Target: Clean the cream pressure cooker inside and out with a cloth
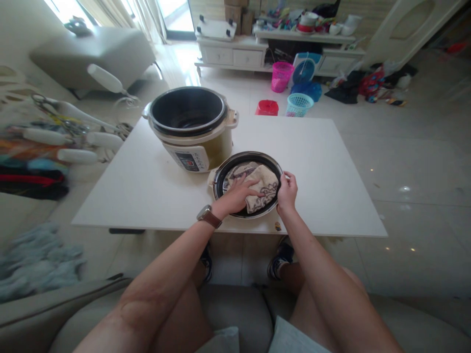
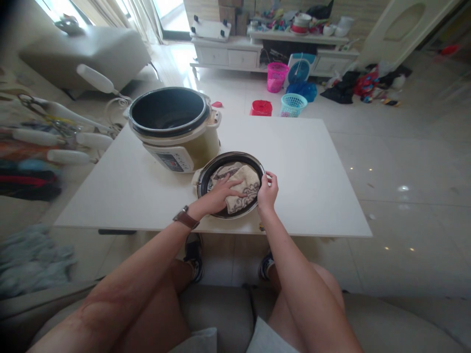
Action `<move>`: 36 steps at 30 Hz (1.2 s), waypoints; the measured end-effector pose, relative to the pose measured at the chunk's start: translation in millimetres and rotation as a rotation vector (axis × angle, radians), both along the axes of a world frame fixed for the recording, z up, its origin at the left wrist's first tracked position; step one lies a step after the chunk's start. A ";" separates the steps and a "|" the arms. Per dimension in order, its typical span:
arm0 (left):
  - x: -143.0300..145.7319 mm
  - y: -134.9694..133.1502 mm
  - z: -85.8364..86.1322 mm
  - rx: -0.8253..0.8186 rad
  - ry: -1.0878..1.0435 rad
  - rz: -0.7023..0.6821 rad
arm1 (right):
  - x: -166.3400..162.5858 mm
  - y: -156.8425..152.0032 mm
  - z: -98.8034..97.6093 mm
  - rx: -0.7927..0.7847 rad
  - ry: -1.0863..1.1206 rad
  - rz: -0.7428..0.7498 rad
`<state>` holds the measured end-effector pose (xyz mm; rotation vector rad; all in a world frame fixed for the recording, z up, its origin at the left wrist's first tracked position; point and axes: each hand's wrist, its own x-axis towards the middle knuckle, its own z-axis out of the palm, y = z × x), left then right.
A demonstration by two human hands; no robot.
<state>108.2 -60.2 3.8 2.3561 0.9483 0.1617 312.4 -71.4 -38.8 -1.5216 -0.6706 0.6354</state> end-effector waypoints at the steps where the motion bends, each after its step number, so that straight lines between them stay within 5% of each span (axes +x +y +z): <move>1: 3.5 -0.3 0.8 0.003 -0.001 0.017 | -0.2 -0.2 0.1 0.002 0.003 0.004; 12: 10.1 15.1 -2.7 0.066 0.006 0.224 | -0.1 0.3 -1.5 -0.002 0.047 0.008; 27: 7.8 9.1 3.2 0.067 -0.030 -0.002 | -0.9 -0.9 -1.9 -0.026 0.002 -0.029; 36: -20.4 12.0 14.3 -0.010 0.029 -0.098 | 3.2 1.3 -3.2 -0.047 0.020 -0.063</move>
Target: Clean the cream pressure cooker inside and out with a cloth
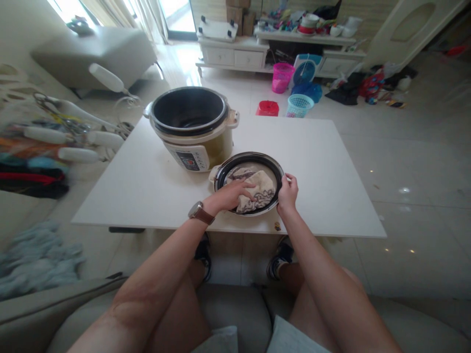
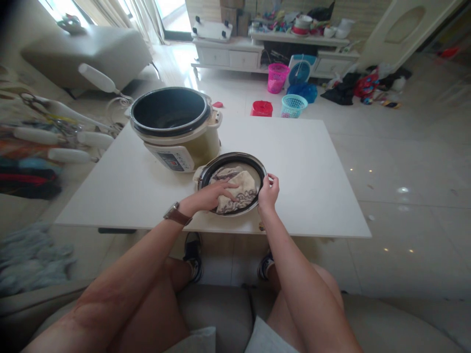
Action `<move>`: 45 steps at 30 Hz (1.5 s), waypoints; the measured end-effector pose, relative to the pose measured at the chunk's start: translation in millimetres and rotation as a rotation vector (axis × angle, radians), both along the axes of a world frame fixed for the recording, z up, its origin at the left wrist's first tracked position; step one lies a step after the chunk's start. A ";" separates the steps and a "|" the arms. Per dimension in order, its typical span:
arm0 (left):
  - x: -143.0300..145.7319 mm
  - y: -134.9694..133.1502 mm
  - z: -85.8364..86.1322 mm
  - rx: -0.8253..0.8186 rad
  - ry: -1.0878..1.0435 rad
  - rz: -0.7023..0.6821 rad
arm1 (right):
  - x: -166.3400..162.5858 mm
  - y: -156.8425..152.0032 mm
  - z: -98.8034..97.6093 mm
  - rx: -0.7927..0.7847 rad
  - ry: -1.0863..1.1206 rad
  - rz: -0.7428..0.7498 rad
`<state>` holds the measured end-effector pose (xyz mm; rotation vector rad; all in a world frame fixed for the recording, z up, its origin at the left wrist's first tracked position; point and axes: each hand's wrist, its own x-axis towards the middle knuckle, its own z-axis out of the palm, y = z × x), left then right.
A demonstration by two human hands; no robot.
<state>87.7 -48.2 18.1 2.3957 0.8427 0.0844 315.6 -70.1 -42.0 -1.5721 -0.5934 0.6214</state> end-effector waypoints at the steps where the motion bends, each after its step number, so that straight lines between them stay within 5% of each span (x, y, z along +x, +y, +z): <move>1: -6.0 2.1 0.5 -0.010 0.007 0.002 | 0.0 0.0 0.4 0.000 0.004 0.001; 13: -32.3 9.8 -9.9 -0.009 -0.018 0.050 | -3.3 -3.1 5.6 0.002 -0.028 0.043; 20: -10.0 -4.1 -12.9 0.020 -0.100 0.007 | -5.8 -4.1 11.2 0.023 -0.101 0.055; 29: 22.4 -5.7 -20.7 0.147 -0.053 0.256 | -4.4 -5.0 9.2 0.062 -0.095 0.117; 36: 13.3 2.6 -12.7 0.113 0.054 0.294 | -3.4 -2.4 5.5 0.030 -0.027 0.088; 45: 0.1 -11.4 6.8 -0.003 0.073 0.160 | -5.2 -2.6 6.9 0.020 -0.065 0.062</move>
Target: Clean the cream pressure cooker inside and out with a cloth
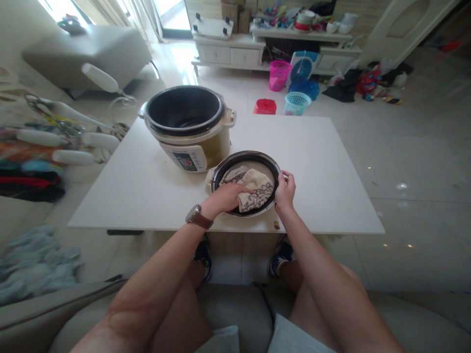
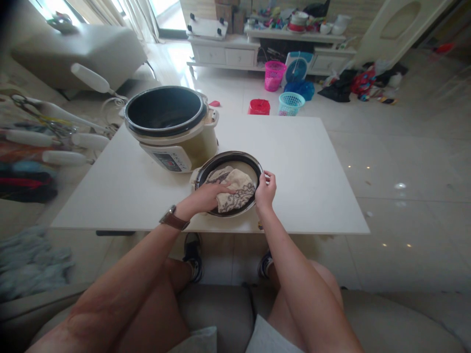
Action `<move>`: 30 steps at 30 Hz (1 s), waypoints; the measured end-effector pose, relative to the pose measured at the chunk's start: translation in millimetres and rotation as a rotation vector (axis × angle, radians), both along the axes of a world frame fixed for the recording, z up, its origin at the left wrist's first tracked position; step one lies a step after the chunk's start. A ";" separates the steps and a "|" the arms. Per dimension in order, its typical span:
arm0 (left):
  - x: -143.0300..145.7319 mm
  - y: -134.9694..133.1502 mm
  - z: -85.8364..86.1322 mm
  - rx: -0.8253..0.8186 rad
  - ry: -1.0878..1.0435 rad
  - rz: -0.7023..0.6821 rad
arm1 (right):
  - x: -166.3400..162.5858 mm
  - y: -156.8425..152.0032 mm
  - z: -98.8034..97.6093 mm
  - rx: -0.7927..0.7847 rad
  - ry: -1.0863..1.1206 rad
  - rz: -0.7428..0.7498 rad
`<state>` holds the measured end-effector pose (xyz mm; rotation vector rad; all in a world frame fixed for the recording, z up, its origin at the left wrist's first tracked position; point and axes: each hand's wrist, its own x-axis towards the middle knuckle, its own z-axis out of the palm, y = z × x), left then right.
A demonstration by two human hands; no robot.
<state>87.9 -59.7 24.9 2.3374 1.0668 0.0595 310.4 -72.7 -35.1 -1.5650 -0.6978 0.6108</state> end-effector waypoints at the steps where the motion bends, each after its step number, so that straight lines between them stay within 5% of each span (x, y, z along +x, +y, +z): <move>1: -0.9 -3.1 1.9 -0.011 -0.010 -0.009 | -0.1 -0.3 0.6 -0.003 -0.006 0.000; 15: 9.9 -17.1 -10.6 0.034 -0.046 0.167 | -1.3 -2.9 -0.5 0.024 -0.033 0.001; 30: 29.9 -0.8 -24.1 0.119 -0.163 0.127 | -2.8 -2.8 -1.8 -0.002 0.015 0.003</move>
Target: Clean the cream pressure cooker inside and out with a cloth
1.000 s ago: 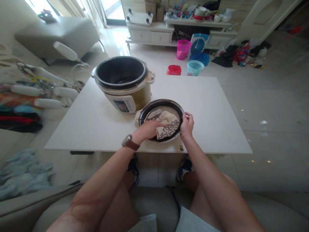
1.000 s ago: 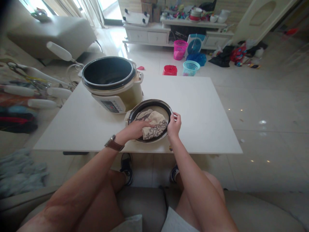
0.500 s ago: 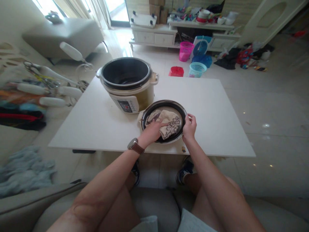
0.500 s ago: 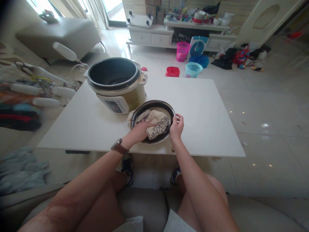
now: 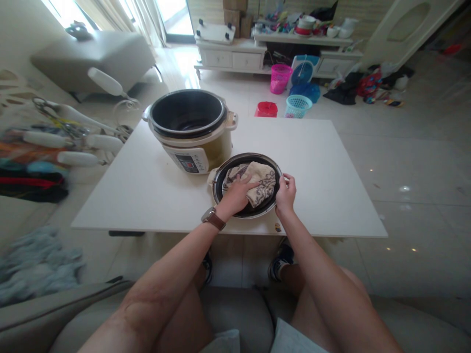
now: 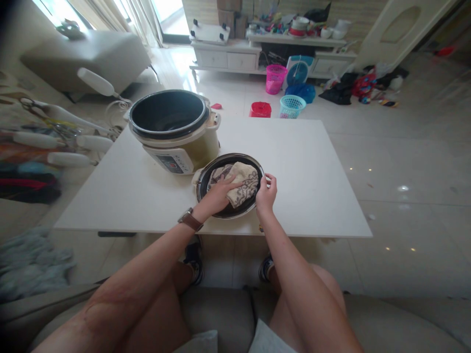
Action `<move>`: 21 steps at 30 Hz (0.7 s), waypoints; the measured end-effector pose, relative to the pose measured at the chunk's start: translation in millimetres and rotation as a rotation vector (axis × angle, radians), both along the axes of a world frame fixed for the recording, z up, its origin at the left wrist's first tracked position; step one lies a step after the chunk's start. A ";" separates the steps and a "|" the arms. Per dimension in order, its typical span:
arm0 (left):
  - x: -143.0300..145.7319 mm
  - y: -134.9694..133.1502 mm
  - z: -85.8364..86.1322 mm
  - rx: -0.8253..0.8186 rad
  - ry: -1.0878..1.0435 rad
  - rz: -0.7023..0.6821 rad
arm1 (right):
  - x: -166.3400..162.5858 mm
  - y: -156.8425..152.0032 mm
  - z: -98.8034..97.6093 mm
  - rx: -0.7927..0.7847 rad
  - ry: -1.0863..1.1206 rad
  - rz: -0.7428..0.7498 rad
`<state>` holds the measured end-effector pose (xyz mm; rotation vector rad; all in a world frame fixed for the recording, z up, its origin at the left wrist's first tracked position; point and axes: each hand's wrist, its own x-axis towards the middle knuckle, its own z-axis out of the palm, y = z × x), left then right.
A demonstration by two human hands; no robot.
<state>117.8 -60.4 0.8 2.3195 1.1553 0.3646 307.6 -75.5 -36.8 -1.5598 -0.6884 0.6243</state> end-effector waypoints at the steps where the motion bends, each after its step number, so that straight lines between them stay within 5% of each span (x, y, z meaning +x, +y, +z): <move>1: 0.5 0.5 0.0 0.000 0.003 -0.007 | -0.3 -0.3 0.6 -0.001 0.002 -0.005; 21: -6.2 0.9 0.8 -0.019 0.039 -0.057 | -1.0 -1.7 2.2 -0.005 -0.015 -0.007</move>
